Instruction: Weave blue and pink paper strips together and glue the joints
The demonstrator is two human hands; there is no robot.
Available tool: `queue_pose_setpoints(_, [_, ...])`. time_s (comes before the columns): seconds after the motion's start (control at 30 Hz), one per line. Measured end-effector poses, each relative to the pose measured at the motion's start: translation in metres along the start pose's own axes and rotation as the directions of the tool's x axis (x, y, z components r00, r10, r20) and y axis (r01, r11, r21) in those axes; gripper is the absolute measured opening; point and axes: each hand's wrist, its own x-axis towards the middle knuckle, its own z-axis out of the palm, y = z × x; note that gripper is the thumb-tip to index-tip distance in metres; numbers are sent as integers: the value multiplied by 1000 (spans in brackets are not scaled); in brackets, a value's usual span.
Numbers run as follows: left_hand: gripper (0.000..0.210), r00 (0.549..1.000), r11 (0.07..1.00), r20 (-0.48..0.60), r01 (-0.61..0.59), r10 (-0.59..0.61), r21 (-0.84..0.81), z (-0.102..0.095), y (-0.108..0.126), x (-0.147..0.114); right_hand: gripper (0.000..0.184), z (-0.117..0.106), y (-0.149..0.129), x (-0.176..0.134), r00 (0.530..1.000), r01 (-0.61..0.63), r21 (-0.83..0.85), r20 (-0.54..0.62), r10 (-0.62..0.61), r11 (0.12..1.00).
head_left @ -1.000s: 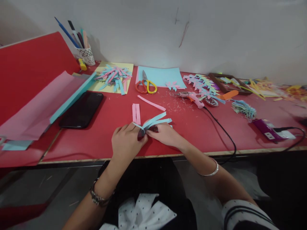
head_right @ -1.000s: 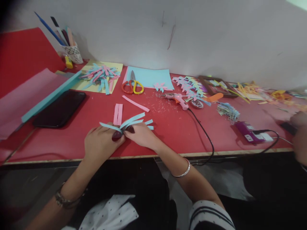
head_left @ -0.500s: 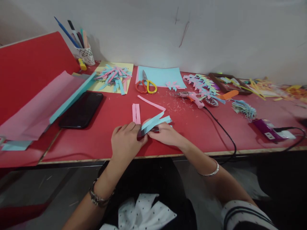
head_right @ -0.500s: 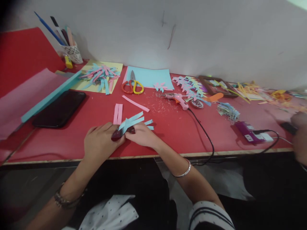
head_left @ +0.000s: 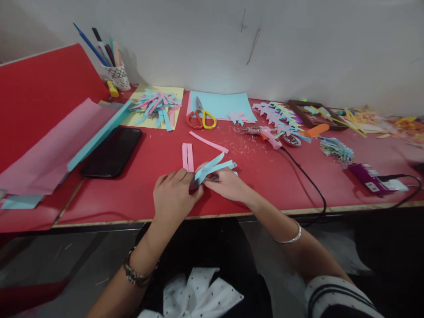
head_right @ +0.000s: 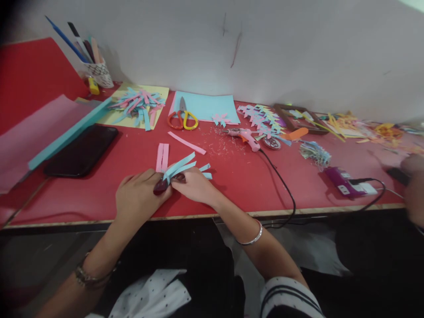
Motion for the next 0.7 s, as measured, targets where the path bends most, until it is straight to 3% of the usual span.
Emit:
queue_pose_setpoints(0.13, [19,1000,1000,10,4,-4,7,0,-1,0,13,0,0,1,998,-21,-26,-67,19,999])
queue_pose_setpoints(0.27, [20,1000,1000,7,3,-3,7,0,-1,1,20,0,-2,2,997,75,85,-41,-72,994])
queue_pose_setpoints(0.47, [26,999,999,-47,12,-10,49,0,-2,0,30,-6,-6,2,991,128,34,27,-129,991])
queue_pose_setpoints(0.6, [30,997,998,-71,7,-3,56,2,-2,-1,24,-18,-3,-3,996,70,-204,-33,-79,976])
queue_pose_setpoints(0.7, [32,998,998,-65,5,-1,59,3,-2,-2,26,-26,4,-10,999,-27,-479,-53,2,877])
